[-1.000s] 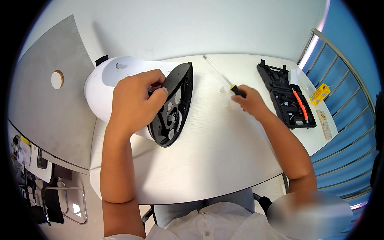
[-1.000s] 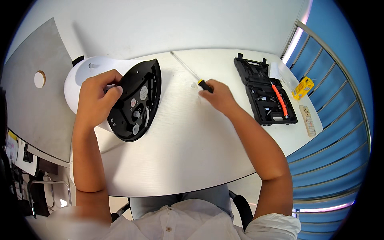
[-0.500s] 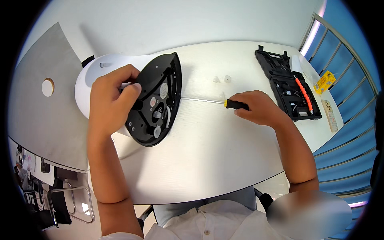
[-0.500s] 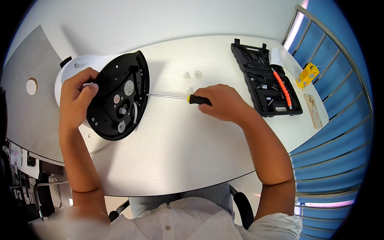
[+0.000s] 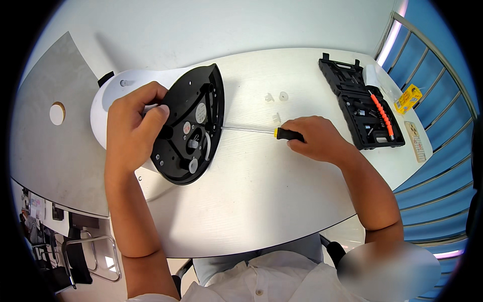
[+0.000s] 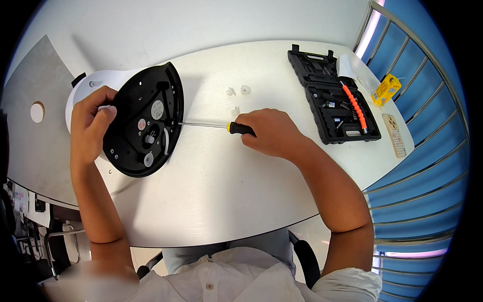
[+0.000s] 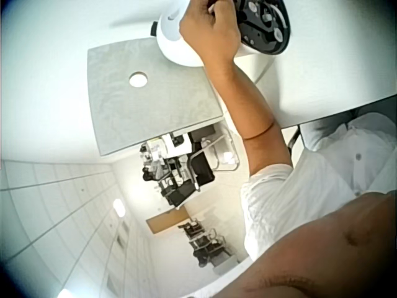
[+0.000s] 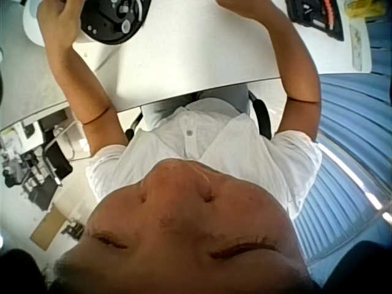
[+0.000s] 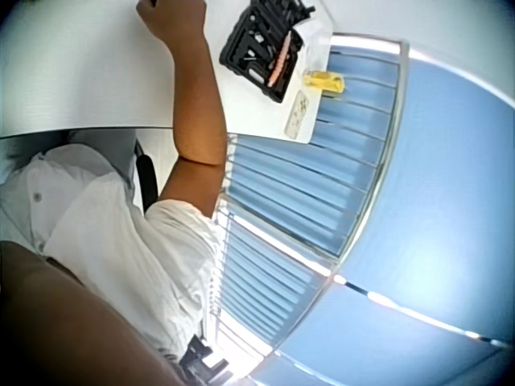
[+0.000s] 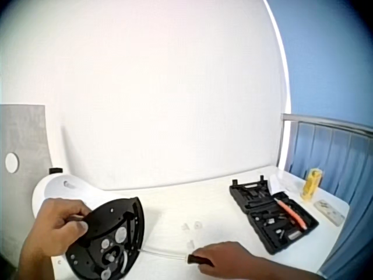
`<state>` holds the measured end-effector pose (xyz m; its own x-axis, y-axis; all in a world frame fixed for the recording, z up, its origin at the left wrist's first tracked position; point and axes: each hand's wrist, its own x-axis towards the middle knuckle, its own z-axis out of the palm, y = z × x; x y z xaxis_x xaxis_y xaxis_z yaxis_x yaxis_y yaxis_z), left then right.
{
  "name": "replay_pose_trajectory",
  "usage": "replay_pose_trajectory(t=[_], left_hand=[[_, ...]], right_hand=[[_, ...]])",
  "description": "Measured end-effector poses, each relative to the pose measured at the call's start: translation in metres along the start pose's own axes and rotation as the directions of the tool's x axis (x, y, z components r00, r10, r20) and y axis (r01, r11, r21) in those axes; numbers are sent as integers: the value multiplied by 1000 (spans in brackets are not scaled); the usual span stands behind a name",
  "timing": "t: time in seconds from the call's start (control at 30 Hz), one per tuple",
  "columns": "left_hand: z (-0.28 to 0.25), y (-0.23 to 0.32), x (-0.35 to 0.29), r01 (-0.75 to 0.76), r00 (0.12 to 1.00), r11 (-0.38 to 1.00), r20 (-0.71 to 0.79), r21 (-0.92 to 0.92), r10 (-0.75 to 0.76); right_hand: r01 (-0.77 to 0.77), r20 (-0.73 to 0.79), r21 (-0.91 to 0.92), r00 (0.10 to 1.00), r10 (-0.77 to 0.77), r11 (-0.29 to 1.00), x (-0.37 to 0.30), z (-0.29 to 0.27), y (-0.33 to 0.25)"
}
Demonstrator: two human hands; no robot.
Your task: The person removes the bottom cover of a white cylindrical appliance using a screwdriver. They unscrew several fasteners from the black base plate, place the screws on the table, and lift the cover away to expose the internal components.
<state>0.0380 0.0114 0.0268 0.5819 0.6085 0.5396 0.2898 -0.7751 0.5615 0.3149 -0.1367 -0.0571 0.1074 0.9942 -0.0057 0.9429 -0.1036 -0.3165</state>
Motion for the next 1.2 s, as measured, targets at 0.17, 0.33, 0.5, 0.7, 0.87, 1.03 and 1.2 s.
replay_pose_trajectory(t=[0.17, 0.33, 0.5, 0.7, 0.87, 1.03, 1.2], left_hand=[[-1, 1, 0, 2, 1000, 1000, -2, 1, -2], [-1, 2, 0, 6, 1000, 1000, 1, 11, -6], [-1, 0, -1, 14, 1000, 1000, -1, 6, -14], [-1, 1, 0, 2, 1000, 1000, -2, 18, -2], [0, 1, 0, 5, 1000, 1000, -5, 22, -5], [-1, 0, 0, 6, 1000, 1000, 3, 6, -6], [-1, -2, -1, 23, 1000, 999, 14, -46, -22]], right_hand=[[-9, 2, 5, 1000, 9, 1000, 0, 2, -1], [26, -28, 22, 999, -25, 999, 0, 4, 1], [-100, 44, 198, 995, 93, 975, -2, -5, -7], [-34, 18, 111, 999, 32, 993, -1, -4, -1], [42, 13, 64, 999, -43, 997, -2, -3, 1], [-25, 83, 97, 996, 17, 995, -2, -11, -1], [-148, 128, 174, 984, 126, 974, -2, -18, -4]])
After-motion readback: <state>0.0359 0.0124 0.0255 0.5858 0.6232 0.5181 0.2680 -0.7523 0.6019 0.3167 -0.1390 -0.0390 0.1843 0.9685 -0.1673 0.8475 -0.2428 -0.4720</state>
